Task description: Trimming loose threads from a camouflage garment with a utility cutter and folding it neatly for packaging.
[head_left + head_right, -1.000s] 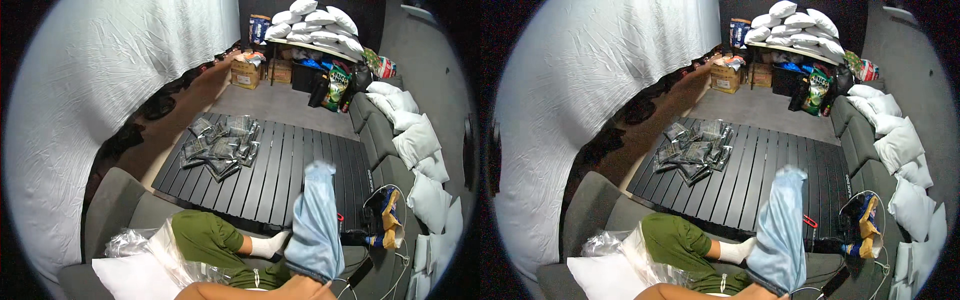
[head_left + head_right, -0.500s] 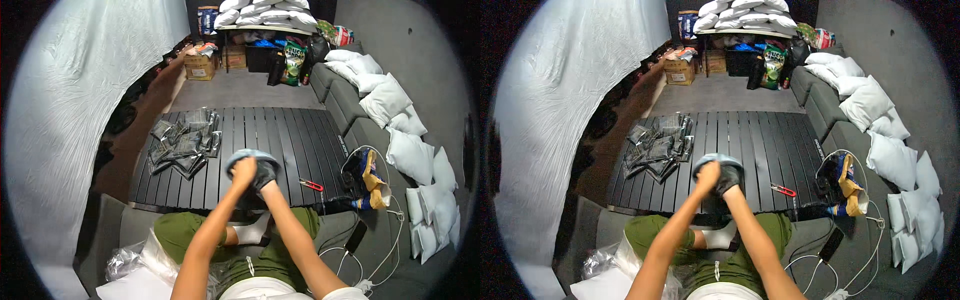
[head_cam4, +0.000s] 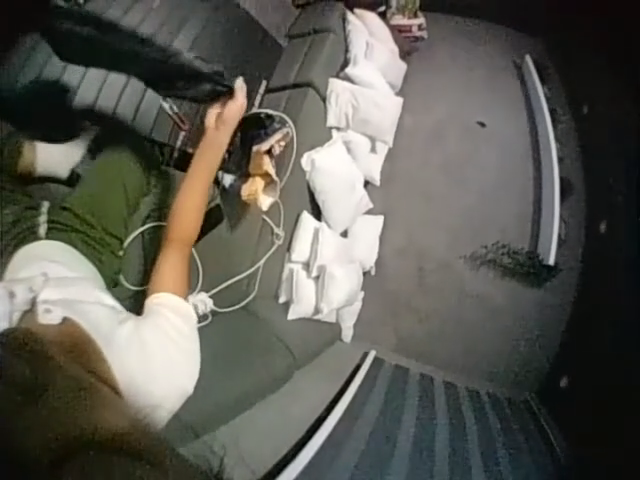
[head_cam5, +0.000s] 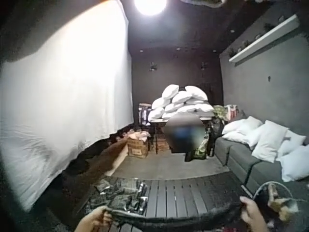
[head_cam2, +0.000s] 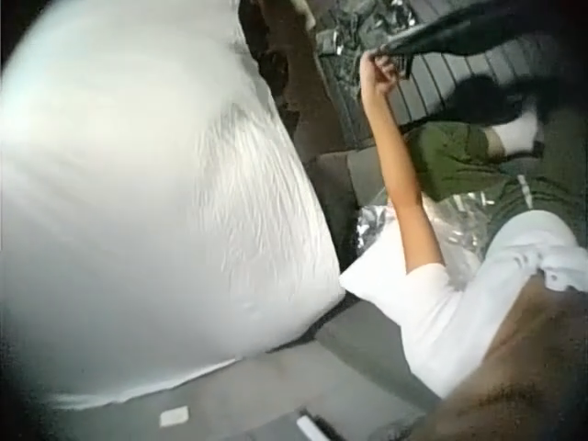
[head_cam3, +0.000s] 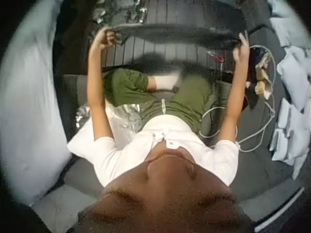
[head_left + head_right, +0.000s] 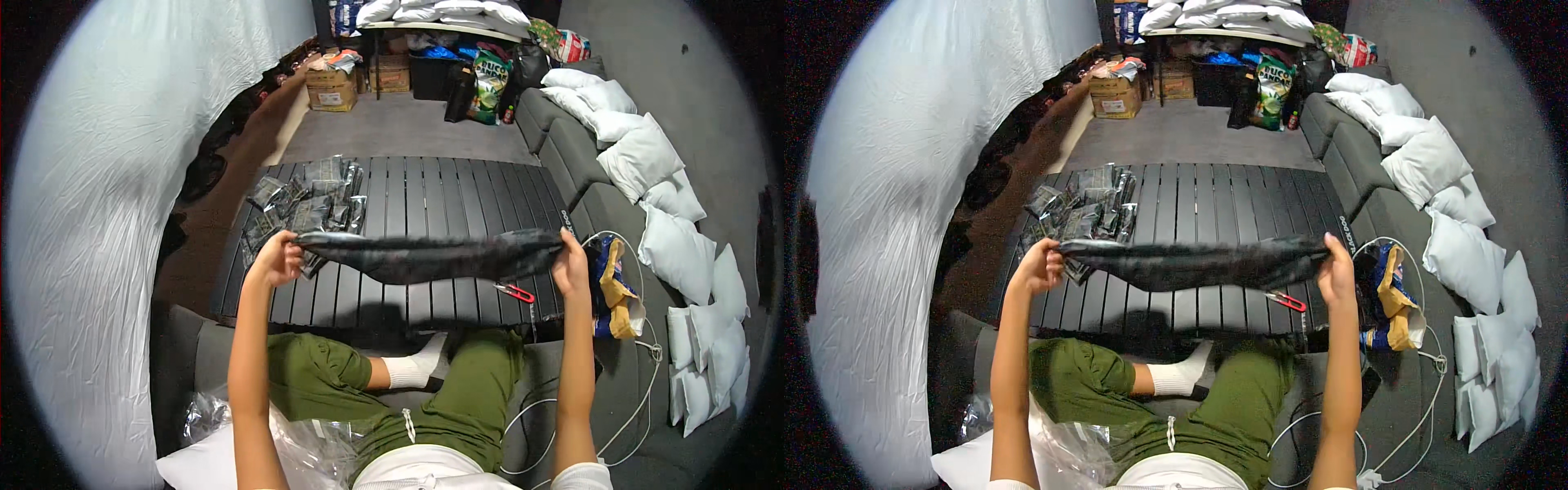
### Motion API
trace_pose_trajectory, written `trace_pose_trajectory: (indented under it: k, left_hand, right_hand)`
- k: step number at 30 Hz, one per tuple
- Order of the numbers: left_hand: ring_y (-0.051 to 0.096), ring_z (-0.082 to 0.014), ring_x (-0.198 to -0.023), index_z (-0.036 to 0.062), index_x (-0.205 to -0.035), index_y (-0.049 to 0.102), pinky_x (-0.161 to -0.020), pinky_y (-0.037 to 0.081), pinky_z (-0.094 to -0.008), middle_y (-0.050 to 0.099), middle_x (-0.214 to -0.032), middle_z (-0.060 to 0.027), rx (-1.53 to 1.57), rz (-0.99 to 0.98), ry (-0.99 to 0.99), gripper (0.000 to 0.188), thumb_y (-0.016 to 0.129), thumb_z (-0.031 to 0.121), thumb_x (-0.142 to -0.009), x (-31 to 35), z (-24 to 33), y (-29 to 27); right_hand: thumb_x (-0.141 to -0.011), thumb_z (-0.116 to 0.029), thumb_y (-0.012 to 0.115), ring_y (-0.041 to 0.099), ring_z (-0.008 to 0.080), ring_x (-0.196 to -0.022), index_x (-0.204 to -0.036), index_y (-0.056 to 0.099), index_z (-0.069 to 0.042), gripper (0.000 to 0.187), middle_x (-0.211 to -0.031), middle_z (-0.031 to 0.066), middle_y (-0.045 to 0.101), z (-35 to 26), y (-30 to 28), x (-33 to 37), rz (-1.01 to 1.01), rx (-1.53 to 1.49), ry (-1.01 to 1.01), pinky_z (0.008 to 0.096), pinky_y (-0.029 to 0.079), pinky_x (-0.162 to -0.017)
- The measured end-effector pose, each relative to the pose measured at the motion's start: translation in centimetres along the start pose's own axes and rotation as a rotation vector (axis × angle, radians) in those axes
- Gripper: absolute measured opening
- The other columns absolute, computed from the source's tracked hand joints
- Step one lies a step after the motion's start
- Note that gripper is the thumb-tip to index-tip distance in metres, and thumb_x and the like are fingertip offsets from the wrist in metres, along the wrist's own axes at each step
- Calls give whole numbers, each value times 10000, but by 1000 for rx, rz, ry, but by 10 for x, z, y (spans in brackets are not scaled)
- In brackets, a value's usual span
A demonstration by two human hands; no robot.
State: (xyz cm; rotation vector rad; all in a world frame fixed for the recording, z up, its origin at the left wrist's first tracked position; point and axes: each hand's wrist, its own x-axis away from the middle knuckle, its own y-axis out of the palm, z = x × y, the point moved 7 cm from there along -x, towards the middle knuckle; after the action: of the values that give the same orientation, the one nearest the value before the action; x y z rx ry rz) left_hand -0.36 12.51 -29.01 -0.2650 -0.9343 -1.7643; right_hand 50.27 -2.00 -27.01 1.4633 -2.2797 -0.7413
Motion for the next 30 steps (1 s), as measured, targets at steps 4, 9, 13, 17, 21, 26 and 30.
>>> trace_pose_trajectory:
  k: [4, 9, 13, 17, 21, 26, 30]
  left_hand:
    - [347, -75, -369, 174, -505, 338, -371, 301, -234, 385, -441, 57, 81, -38, 86, 340, 448, 268, -814, 6, -8, 8]
    - [497, -140, -520, 74, -797, 522, -504, 389, -307, 558, -682, -59, -474, 198, 62, 374, 485, 446, -794, -44, -82, -40]
    - [335, -387, -1185, 32, -1290, 333, -963, 306, -419, 324, -1294, -256, -1350, 504, 511, 777, 556, 539, -745, -67, -114, -29]
    - [309, -377, -1176, 75, -1250, 396, -972, 280, -434, 311, -1305, -213, -1651, 334, 846, 620, 580, 421, -769, -74, -136, 39]
    - [411, -304, -1015, 109, -1170, 469, -880, 330, -418, 458, -1067, -127, -1707, 393, 1075, 544, 658, 311, -700, -85, -136, 46]
    - [439, -258, -972, 120, -1130, 488, -828, 345, -391, 482, -1048, -79, -1731, 482, 1105, 530, 672, 284, -660, -95, -133, 53]
    - [500, -253, -892, 91, -1013, 541, -799, 361, -397, 546, -912, -101, -1929, 739, 961, 353, 599, 231, -694, -96, -116, 48]
  right_hand:
    - [-856, -220, 514, 558, 161, -900, -987, 568, -54, 218, -963, 55, 615, -7, 14, 6, -13, -144, -179, 297, 402, -844]
    - [-789, -49, 573, 324, 25, -514, -743, 454, -126, 149, -618, -60, 382, 38, -72, 14, 92, 414, -308, 190, 276, -455]
    - [-754, -94, 612, 453, 50, -628, -934, 496, -66, 216, -752, -14, 534, 117, -118, 26, 170, 708, 158, 203, 363, -516]
    - [-681, -278, 705, 551, 154, -694, -986, 516, -38, 432, -792, 66, 588, 132, -121, 29, 195, 1067, 128, 273, 439, -604]
    - [-582, -335, 756, 599, 274, -844, -980, 544, -12, 555, -894, 180, 614, 142, -75, 30, 111, 1447, 43, 344, 452, -718]
    - [-581, -234, 758, 602, 238, -806, -935, 573, 14, 470, -851, 149, 621, 143, -67, 26, 65, 1451, 121, 315, 453, -723]
    - [-646, -131, 710, 554, 129, -659, -895, 605, 26, 312, -697, 56, 607, 123, -100, 19, 64, 1113, 61, 277, 435, -624]
